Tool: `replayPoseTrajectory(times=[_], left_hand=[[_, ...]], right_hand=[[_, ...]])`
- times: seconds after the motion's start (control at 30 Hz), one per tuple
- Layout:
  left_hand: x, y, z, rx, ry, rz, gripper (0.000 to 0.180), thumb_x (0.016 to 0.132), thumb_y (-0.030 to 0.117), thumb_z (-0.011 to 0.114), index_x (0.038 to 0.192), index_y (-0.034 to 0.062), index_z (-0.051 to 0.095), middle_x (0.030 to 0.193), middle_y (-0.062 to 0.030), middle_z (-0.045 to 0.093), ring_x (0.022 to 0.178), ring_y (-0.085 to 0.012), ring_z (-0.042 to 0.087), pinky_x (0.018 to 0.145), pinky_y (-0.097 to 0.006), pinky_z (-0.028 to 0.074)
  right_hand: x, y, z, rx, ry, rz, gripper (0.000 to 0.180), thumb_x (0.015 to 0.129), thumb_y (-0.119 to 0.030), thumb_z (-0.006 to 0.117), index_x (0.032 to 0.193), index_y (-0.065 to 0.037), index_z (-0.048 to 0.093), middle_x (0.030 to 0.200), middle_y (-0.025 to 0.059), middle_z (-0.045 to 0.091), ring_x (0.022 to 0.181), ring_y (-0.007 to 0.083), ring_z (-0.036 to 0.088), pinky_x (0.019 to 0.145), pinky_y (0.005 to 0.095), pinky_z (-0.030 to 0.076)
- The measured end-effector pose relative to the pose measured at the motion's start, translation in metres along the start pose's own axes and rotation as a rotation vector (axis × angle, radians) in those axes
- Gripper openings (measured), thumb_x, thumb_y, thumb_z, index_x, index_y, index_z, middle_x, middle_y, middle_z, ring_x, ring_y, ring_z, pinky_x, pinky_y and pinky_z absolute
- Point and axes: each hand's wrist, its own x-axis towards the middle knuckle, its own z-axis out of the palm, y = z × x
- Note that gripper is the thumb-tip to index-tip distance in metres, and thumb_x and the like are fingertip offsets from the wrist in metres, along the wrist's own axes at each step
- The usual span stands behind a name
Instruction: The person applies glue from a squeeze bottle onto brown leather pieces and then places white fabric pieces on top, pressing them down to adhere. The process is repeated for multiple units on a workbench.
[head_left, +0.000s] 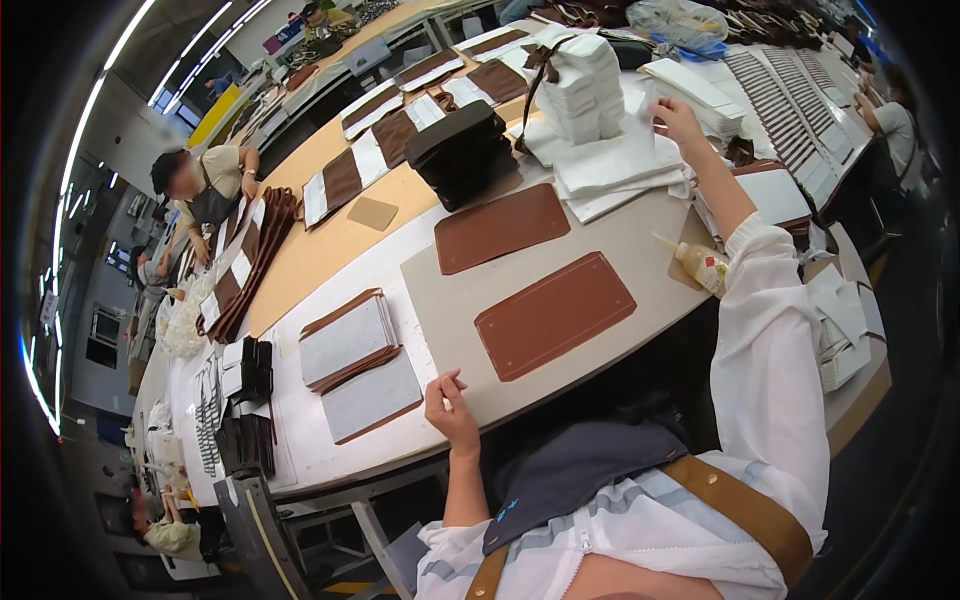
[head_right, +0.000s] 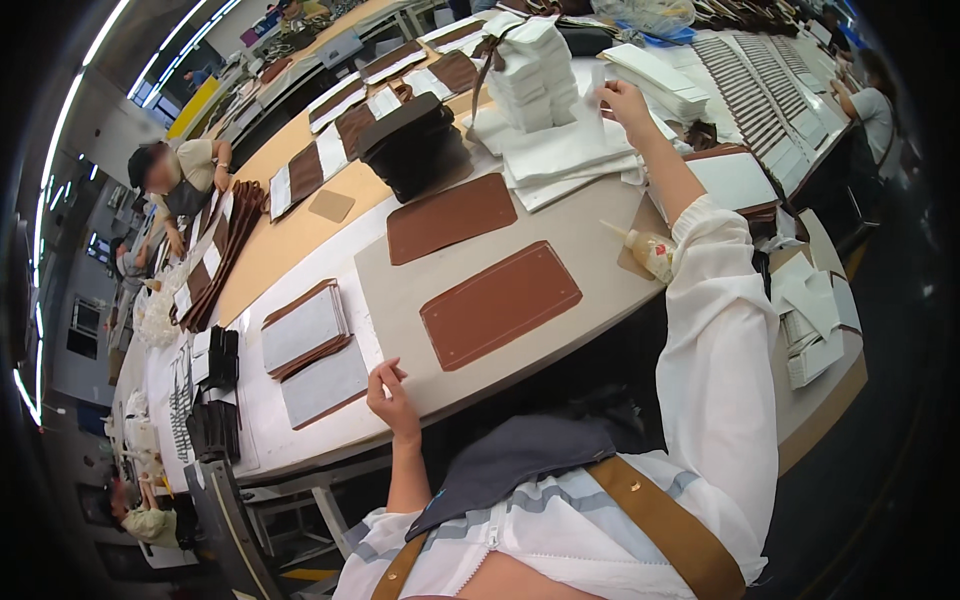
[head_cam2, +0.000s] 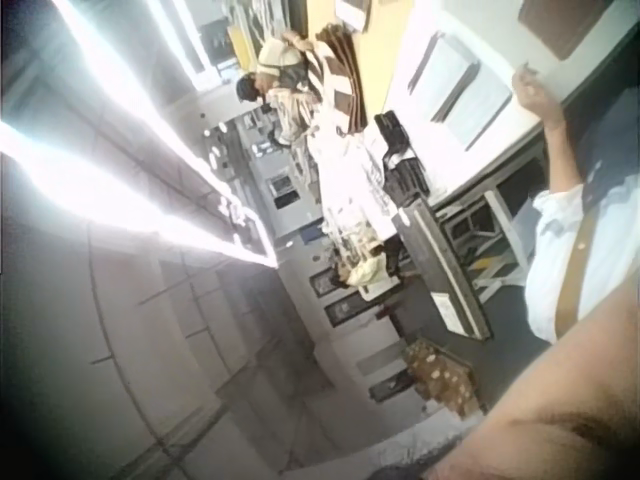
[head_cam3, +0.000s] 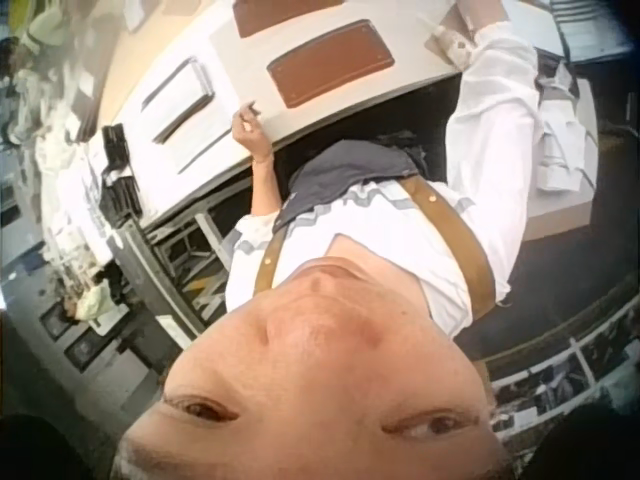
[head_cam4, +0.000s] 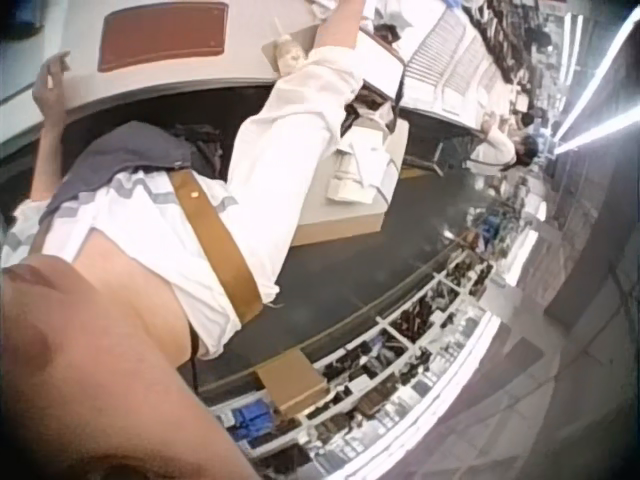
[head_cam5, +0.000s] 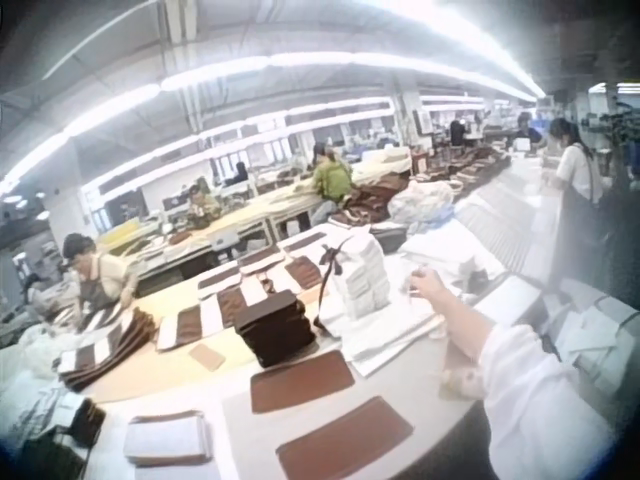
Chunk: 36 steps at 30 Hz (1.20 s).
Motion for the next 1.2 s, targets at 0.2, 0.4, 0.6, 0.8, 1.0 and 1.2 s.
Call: replayPoseTrajectory(times=[0.2, 0.4, 0.6, 0.8, 1.0, 1.2], left_hand=[[0.090, 0.085, 0.043, -0.116, -0.162, 0.325, 0.024, 0.098, 0.003, 0.058, 0.121, 0.0011, 0.063, 0.092, -0.0055, 0.063, 0.083, -0.0123, 0.056, 0.074, -0.027, 0.045], [0.149, 0.198, 0.096, 0.093, -0.049, 0.716, 0.047, 0.090, 0.026, 0.076, 0.127, 0.0037, 0.060, 0.118, -0.0143, 0.062, 0.116, -0.0306, 0.054, 0.102, -0.044, 0.041], [0.161, 0.205, 0.097, -0.220, -0.555, 0.352, 0.025, 0.095, 0.025, 0.070, 0.099, 0.0006, 0.067, 0.087, -0.0093, 0.065, 0.086, -0.0184, 0.060, 0.079, -0.032, 0.045], [0.160, 0.217, 0.053, 0.074, -0.373, 0.419, 0.016, 0.097, 0.022, 0.068, 0.094, 0.0058, 0.069, 0.062, -0.0046, 0.064, 0.052, -0.0159, 0.057, 0.055, -0.031, 0.046], [0.163, 0.164, 0.026, -0.080, -0.276, 0.174, 0.020, 0.099, 0.022, 0.067, 0.093, 0.0029, 0.069, 0.058, 0.0003, 0.057, 0.052, -0.0048, 0.046, 0.051, -0.023, 0.037], [0.131, 0.083, 0.027, -0.193, -0.148, -0.053, 0.023, 0.103, 0.022, 0.059, 0.098, 0.0006, 0.067, 0.059, 0.0083, 0.045, 0.053, -0.0004, 0.033, 0.047, -0.023, 0.024]], right_hand=[[-0.050, -0.073, 0.026, 0.146, 0.059, -0.424, 0.030, 0.096, -0.005, 0.063, 0.123, 0.003, 0.053, 0.097, 0.0059, 0.066, 0.086, 0.0099, 0.064, 0.079, 0.0240, 0.054], [-0.169, -0.154, 0.076, -0.065, -0.551, -0.423, 0.047, 0.095, 0.001, 0.062, 0.136, -0.003, 0.040, 0.095, 0.0013, 0.060, 0.086, 0.0071, 0.060, 0.069, 0.0194, 0.048], [-0.240, -0.155, 0.089, 0.032, -0.694, -0.264, 0.051, 0.093, -0.001, 0.067, 0.136, -0.004, 0.039, 0.095, 0.0023, 0.066, 0.087, 0.0063, 0.062, 0.069, 0.0212, 0.047], [-0.252, -0.102, 0.063, -0.162, -0.957, 0.045, 0.028, 0.090, -0.014, 0.077, 0.109, 0.002, 0.065, 0.101, 0.0003, 0.069, 0.089, 0.0047, 0.062, 0.079, 0.0229, 0.048], [-0.266, -0.052, 0.058, 0.015, -0.931, 0.174, 0.020, 0.092, -0.016, 0.075, 0.104, -0.001, 0.067, 0.098, -0.0007, 0.068, 0.084, 0.0052, 0.061, 0.074, 0.0230, 0.051], [-0.288, -0.023, 0.082, 0.241, -0.551, 0.258, 0.019, 0.094, -0.019, 0.071, 0.106, -0.007, 0.062, 0.091, 0.0011, 0.069, 0.072, 0.0069, 0.065, 0.061, 0.0216, 0.054]])
